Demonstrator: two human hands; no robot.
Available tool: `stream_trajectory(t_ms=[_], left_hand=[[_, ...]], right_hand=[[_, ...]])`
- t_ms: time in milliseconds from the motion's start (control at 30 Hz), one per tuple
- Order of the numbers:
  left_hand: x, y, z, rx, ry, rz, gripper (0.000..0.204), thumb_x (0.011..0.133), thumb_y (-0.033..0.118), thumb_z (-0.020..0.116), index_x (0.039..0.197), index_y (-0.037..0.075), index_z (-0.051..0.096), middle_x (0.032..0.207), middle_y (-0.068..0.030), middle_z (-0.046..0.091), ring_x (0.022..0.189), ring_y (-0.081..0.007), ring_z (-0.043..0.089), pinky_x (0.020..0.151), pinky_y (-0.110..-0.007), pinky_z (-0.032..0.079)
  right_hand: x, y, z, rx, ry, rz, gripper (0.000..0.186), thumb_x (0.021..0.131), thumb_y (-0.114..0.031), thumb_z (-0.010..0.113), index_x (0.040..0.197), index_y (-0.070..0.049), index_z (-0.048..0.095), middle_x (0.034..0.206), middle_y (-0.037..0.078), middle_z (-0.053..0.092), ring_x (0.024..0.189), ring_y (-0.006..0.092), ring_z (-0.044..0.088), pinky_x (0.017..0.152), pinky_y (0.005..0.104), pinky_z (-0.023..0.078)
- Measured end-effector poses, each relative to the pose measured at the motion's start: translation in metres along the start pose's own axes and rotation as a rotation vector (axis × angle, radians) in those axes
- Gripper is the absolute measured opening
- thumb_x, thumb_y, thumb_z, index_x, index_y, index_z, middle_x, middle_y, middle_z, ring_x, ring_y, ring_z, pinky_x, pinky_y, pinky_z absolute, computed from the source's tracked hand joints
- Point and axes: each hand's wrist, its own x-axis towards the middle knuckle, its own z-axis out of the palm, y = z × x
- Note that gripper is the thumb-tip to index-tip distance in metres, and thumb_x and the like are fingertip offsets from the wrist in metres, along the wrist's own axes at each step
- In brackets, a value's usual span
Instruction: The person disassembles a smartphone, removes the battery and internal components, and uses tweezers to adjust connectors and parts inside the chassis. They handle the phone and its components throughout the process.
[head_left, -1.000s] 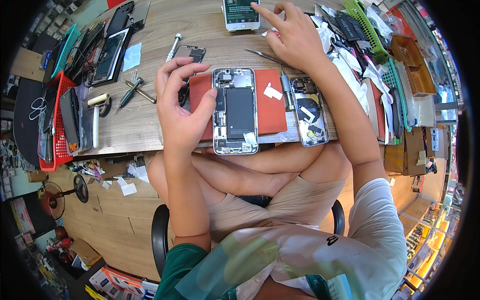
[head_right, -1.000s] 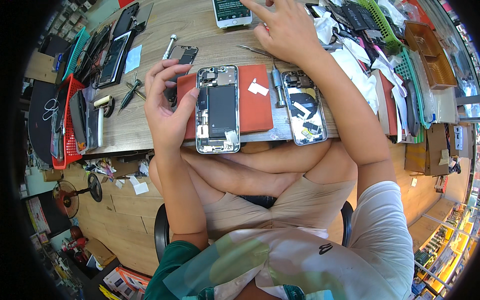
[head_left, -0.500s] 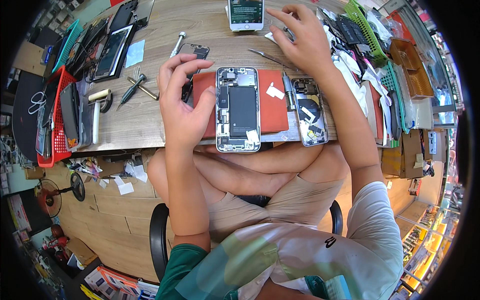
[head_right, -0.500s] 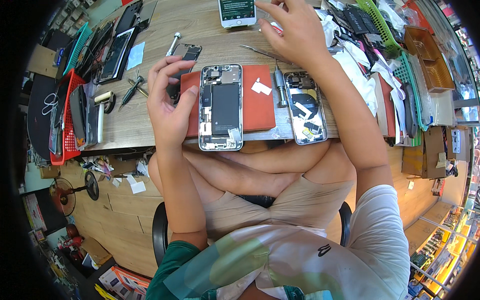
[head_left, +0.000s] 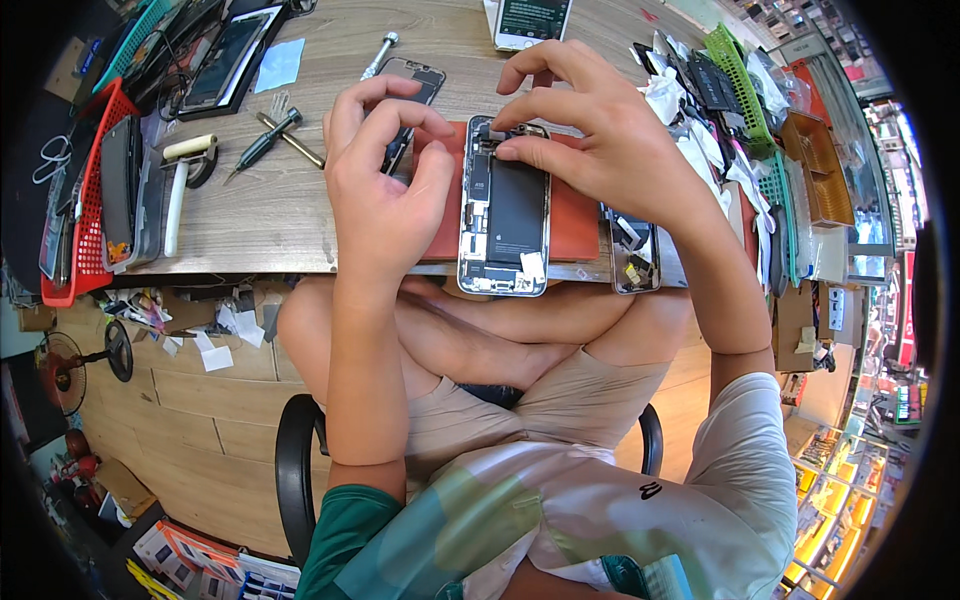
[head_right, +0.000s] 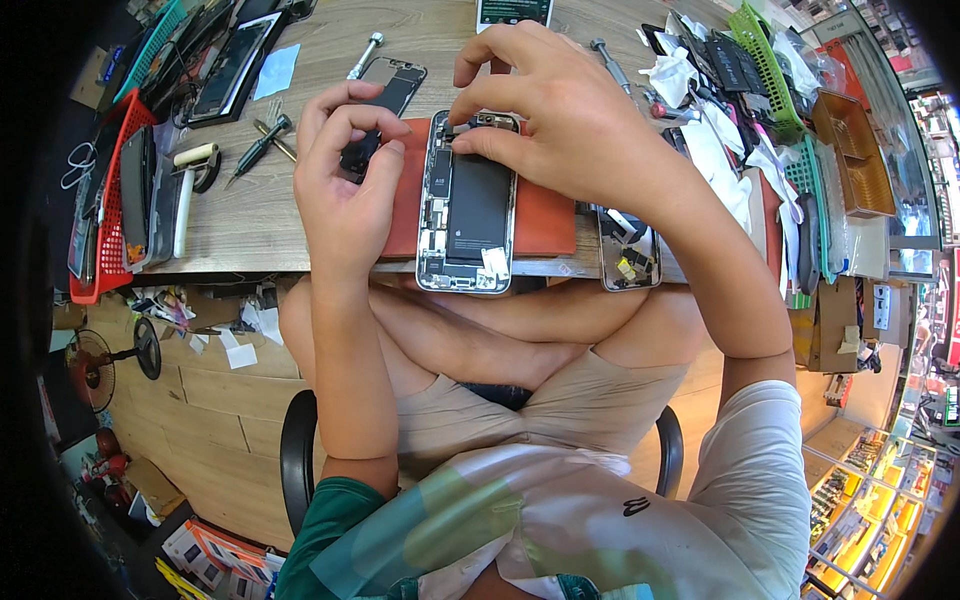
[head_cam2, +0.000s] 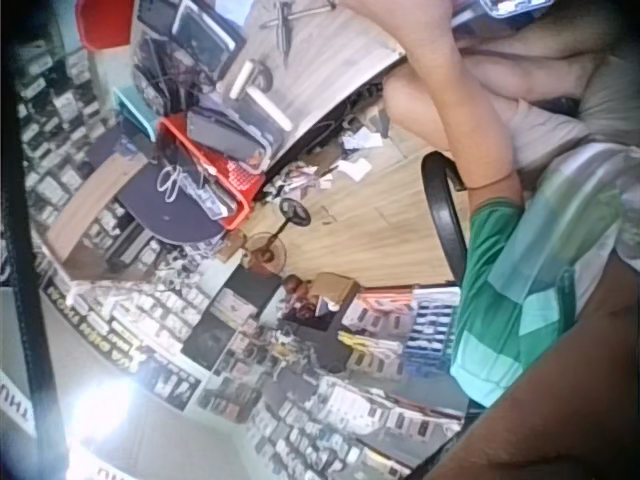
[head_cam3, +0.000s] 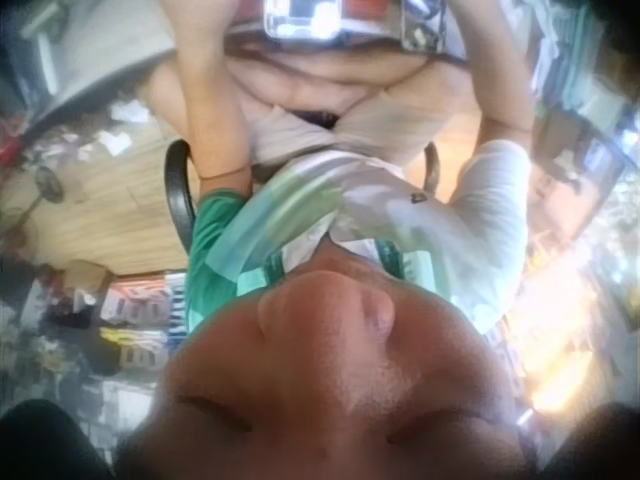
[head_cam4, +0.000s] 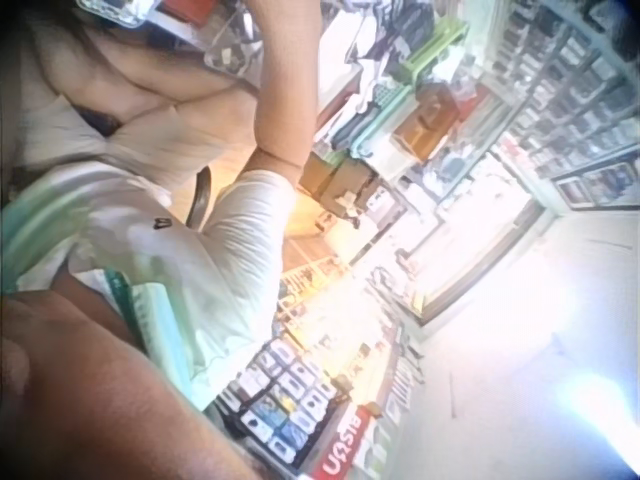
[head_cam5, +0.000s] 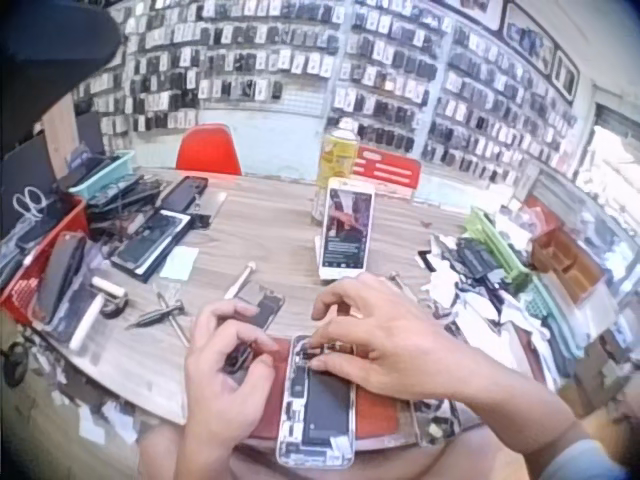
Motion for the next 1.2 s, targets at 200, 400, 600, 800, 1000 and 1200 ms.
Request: stream_trajectory(t_ms=[200,400,600,800,1000,1200], left_hand=[[-0.002,0.0,0.003,-0.058,0.011,-0.06,0.015,0.082,-0.002,0.076,0.094,0.008,0.078,0.131,-0.0129,0.068,0.122,-0.0319,0.062,0.101,-0.042,0.054],[0.0,0.003,0.003,0.044,-0.061,0.059,0.013,0.076,0.007,0.082,0.088,0.008,0.077,0.138,-0.014,0.066,0.129,-0.0368,0.054,0.111,-0.048,0.049],[-0.001,0.003,0.001,0.08,-0.096,0.052,0.016,0.076,0.007,0.085,0.089,0.007,0.076,0.144,-0.0128,0.068,0.132,-0.0353,0.056,0.116,-0.049,0.045],[-0.001,0.002,0.0,0.083,-0.12,0.049,0.017,0.075,0.007,0.086,0.088,0.004,0.075,0.148,-0.0139,0.067,0.134,-0.0361,0.055,0.117,-0.049,0.044],[0.001,0.004,0.002,0.06,-0.13,0.04,0.015,0.074,0.007,0.086,0.085,0.005,0.076,0.145,-0.0156,0.066,0.133,-0.0398,0.054,0.116,-0.051,0.046],[0.0,0.003,0.0,0.074,-0.148,0.048,0.016,0.074,0.007,0.085,0.085,0.004,0.075,0.145,-0.0163,0.066,0.135,-0.0402,0.053,0.117,-0.051,0.046]], right_hand=[[0.005,0.0,0.01,-0.032,-0.028,-0.002,0.015,0.088,-0.016,0.087,0.097,-0.006,0.083,0.118,0.007,0.071,0.113,0.0307,0.067,0.099,0.0465,0.053],[0.009,-0.002,0.009,-0.097,-0.046,-0.047,0.01,0.088,-0.013,0.084,0.093,-0.005,0.081,0.117,0.006,0.071,0.112,0.0308,0.066,0.098,0.0465,0.053],[0.022,-0.011,0.006,-0.237,-0.067,-0.203,0.008,0.085,-0.011,0.082,0.088,-0.005,0.079,0.117,0.005,0.072,0.108,0.0276,0.066,0.094,0.0437,0.052],[0.035,-0.018,0.008,-0.327,-0.145,-0.271,0.011,0.081,-0.009,0.082,0.088,-0.004,0.075,0.119,0.008,0.07,0.111,0.0302,0.065,0.1,0.0437,0.052],[0.036,-0.014,0.012,-0.464,-0.136,-0.392,0.012,0.087,-0.022,0.076,0.088,-0.011,0.08,0.111,0.003,0.07,0.111,0.0225,0.064,0.093,0.0391,0.049],[0.031,-0.012,0.015,-0.459,-0.125,-0.407,0.014,0.085,-0.024,0.076,0.087,-0.011,0.08,0.107,0.001,0.068,0.109,0.0216,0.063,0.092,0.0383,0.049]])
